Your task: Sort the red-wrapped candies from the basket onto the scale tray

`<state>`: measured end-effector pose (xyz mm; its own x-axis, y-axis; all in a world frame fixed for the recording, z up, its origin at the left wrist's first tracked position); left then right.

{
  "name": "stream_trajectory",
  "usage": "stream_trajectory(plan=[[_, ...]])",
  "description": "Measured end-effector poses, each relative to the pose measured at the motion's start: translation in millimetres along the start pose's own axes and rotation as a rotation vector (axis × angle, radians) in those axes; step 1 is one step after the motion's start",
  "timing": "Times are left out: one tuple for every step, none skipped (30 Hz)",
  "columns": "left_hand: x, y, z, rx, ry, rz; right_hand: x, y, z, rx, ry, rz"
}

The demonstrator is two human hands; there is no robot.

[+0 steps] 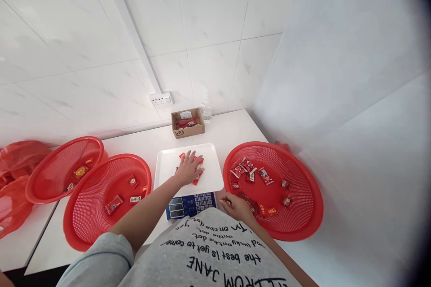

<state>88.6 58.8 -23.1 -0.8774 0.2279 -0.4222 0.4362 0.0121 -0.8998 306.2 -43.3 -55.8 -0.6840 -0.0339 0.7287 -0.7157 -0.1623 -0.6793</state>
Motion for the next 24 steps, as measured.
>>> stream_trajectory(plan=[[-0.1, 3.1, 2.9, 0.028, 0.019, -0.042, -0.3, 0.3, -0.2, 0.000, -0.002, 0.006], [0.1, 5.8, 5.2, 0.051, 0.033, -0.088, -0.5, 0.6, -0.3, 0.002, -0.005, 0.011], [0.7, 8.2, 6.7, 0.069, 0.044, -0.132, -0.6, 0.7, -0.4, 0.005, -0.009, 0.013], [1.5, 9.9, 7.4, 0.081, 0.051, -0.165, -0.6, 0.9, -0.4, 0.008, -0.011, 0.014], [2.4, 11.1, 7.5, 0.086, 0.056, -0.181, -0.5, 0.9, -0.4, 0.011, -0.010, 0.016], [3.3, 11.7, 7.0, 0.089, 0.061, -0.190, -0.2, 0.8, -0.5, 0.015, -0.008, 0.018], [4.0, 11.9, 6.2, 0.092, 0.065, -0.194, 0.0, 0.6, -0.5, 0.021, -0.005, 0.023], [4.5, 11.7, 5.4, 0.095, 0.067, -0.195, 0.3, 0.3, -0.7, 0.026, -0.001, 0.030], [4.5, 11.3, 4.9, 0.095, 0.067, -0.195, 0.5, -0.1, -0.8, 0.032, 0.001, 0.035], [3.6, 10.5, 4.8, 0.089, 0.067, -0.198, 0.7, -0.5, -1.0, 0.038, 0.001, 0.038], [1.6, 9.6, 5.5, 0.077, 0.071, -0.204, 0.7, -1.0, -1.1, 0.043, 0.000, 0.036], [-1.7, 8.4, 7.1, 0.059, 0.084, -0.209, 0.7, -1.5, -1.2, 0.046, -0.002, 0.025], [-6.7, 7.2, 9.7, 0.035, 0.108, -0.209, 0.6, -1.9, -1.2, 0.044, -0.004, 0.004], [-13.1, 6.0, 13.3, 0.012, 0.145, -0.200, 0.6, -2.2, -1.1, 0.040, -0.006, -0.028], [-20.8, 5.0, 18.0, -0.007, 0.191, -0.178, 0.5, -2.4, -0.9, 0.029, -0.006, -0.064], [-29.2, 4.4, 23.5, -0.015, 0.237, -0.141, 0.4, -2.4, -0.6, 0.011, -0.004, -0.103], [-37.7, 4.1, 29.6, -0.015, 0.277, -0.097, 0.2, -2.4, -0.2, -0.009, 0.001, -0.142], [-45.6, 4.2, 36.1, -0.008, 0.303, -0.050, 0.0, -2.5, 0.2, -0.030, 0.005, -0.180], [-52.4, 4.7, 42.8, 0.005, 0.316, -0.008, -0.5, -3.0, 0.4, -0.050, 0.009, -0.217], [-57.4, 5.3, 49.4, 0.020, 0.321, 0.025, -1.6, -4.3, 0.6, -0.072, 0.017, -0.255], [-60.3, 6.0, 55.7, 0.032, 0.318, 0.048, -3.5, -6.5, 0.5, -0.096, 0.031, -0.289], [-61.1, 6.5, 61.5, 0.040, 0.309, 0.062, -6.6, -10.0, 0.0, -0.122, 0.050, -0.316], [-59.8, 6.8, 66.8, 0.043, 0.298, 0.070, -11.0, -14.8, -0.7, -0.150, 0.078, -0.328], [-56.6, 6.7, 71.3, 0.035, 0.279, 0.074, -16.7, -20.7, -1.8, -0.179, 0.117, -0.320]])
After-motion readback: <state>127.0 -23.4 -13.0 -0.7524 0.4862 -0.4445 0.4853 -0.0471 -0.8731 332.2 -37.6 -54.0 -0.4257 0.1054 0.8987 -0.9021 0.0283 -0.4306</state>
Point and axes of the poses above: each hand's wrist, its own z-axis away from the middle knuckle, its own y-axis out of the palm, x = y × z, the point moved 1 cm from there along -z, towards the middle knuckle, and after that the axes turned 11 degrees about -x, right-handed, at the moved point
